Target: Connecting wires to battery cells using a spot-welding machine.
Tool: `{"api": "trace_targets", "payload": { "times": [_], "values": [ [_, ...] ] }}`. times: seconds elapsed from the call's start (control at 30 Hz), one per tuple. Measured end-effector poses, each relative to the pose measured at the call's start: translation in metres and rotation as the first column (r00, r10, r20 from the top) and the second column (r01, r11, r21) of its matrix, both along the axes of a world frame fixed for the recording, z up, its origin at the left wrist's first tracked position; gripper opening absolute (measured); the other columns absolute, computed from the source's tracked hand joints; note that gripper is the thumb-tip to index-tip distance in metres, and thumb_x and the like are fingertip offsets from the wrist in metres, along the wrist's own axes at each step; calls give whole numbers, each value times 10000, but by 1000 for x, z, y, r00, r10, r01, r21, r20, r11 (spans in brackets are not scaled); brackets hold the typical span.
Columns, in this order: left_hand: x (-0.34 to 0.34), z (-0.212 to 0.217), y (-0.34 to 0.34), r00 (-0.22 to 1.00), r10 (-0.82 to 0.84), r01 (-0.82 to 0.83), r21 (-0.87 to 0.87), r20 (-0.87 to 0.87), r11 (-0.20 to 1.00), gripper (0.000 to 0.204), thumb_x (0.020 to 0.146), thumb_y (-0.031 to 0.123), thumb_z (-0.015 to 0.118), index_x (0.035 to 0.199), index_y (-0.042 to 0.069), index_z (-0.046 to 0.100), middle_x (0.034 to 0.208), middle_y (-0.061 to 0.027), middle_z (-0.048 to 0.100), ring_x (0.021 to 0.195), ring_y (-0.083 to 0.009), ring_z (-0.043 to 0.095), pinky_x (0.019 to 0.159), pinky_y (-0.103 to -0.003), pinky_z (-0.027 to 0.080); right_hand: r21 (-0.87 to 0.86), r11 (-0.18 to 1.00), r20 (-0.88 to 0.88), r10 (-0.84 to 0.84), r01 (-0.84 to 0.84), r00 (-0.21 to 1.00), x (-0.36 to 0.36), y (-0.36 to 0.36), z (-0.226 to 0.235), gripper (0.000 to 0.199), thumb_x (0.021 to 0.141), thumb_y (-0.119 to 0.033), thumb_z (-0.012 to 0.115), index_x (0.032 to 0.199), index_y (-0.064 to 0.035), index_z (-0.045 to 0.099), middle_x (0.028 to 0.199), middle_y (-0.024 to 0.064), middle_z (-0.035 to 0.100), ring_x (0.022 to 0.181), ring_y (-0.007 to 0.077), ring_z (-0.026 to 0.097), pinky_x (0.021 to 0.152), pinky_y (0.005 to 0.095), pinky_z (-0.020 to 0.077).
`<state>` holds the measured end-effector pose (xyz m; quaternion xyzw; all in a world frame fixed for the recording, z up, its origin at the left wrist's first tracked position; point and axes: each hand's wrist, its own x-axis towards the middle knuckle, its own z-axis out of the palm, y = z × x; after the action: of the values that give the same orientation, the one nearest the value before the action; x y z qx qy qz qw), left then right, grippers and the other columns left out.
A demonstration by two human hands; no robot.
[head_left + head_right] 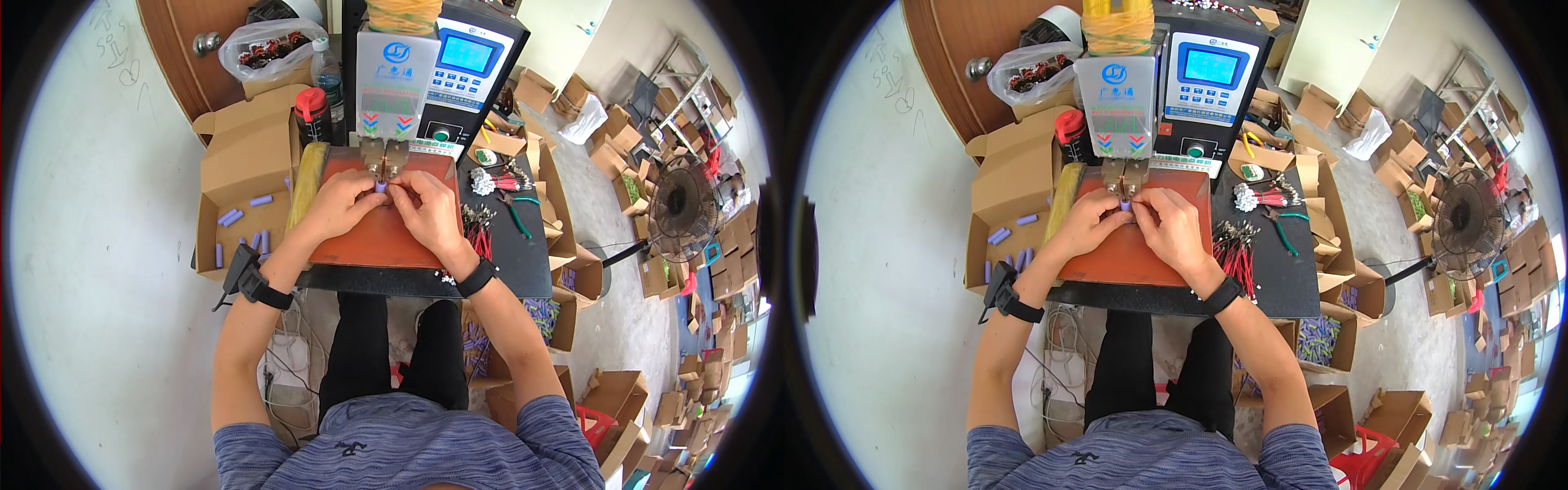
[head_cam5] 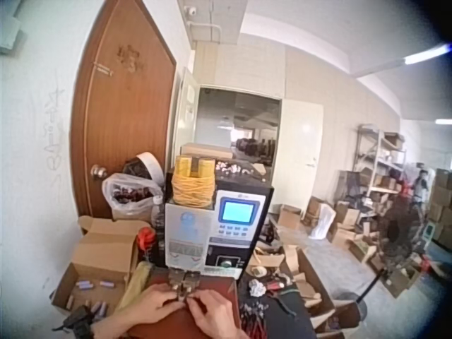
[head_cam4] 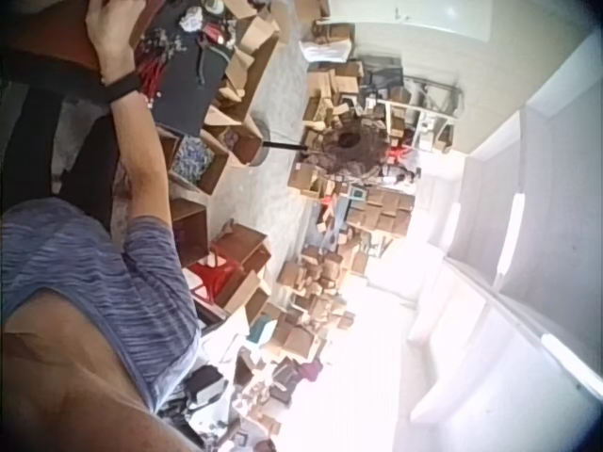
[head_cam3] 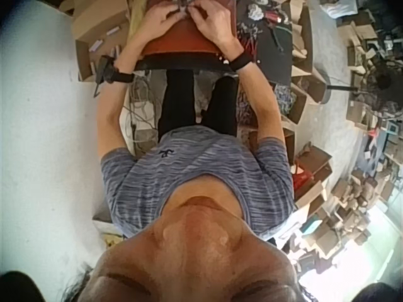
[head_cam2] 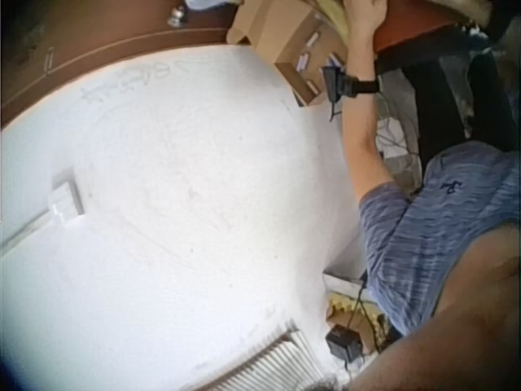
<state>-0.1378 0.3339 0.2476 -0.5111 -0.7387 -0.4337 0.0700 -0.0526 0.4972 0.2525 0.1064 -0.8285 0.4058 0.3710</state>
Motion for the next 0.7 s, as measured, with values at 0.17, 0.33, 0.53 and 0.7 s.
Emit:
{"api": "trace_targets", "payload": {
  "times": [0.17,0.33,0.53,0.7],
  "values": [
    [-5,-8,-7,997,19,-18,14,-73,1000,171,835,186,648,920,37,643,809,-130,619,815,-339,571,755,-429,446,81,996,-17,-21,22,1000,-6,-3,-2,51,806,-59,661,844,-35,637,803,135,653,753,322,640,668,391,510],
    [15,17,-35,979,-22,24,-10,202,1000,180,833,99,659,997,33,628,836,-100,604,783,-222,591,696,-331,472,74,996,-8,-39,39,999,0,7,-4,31,825,-35,642,838,-17,622,790,119,652,731,274,650,664,341,506],
    [-3,23,-180,856,514,-410,-683,-59,604,311,836,310,624,962,30,675,879,-167,674,834,-312,664,734,-402,516,18,1000,55,5,-6,998,-3,-1,-4,54,834,-8,641,874,8,609,782,116,649,686,235,646,635,306,503],
    [-5,-8,-208,780,550,-422,-899,-298,113,582,821,605,537,804,56,729,810,-154,696,798,-353,667,720,-405,528,19,999,53,25,-26,998,-3,2,-5,57,840,-9,636,886,11,608,785,115,651,677,221,646,631,299,504]
  ]
}}
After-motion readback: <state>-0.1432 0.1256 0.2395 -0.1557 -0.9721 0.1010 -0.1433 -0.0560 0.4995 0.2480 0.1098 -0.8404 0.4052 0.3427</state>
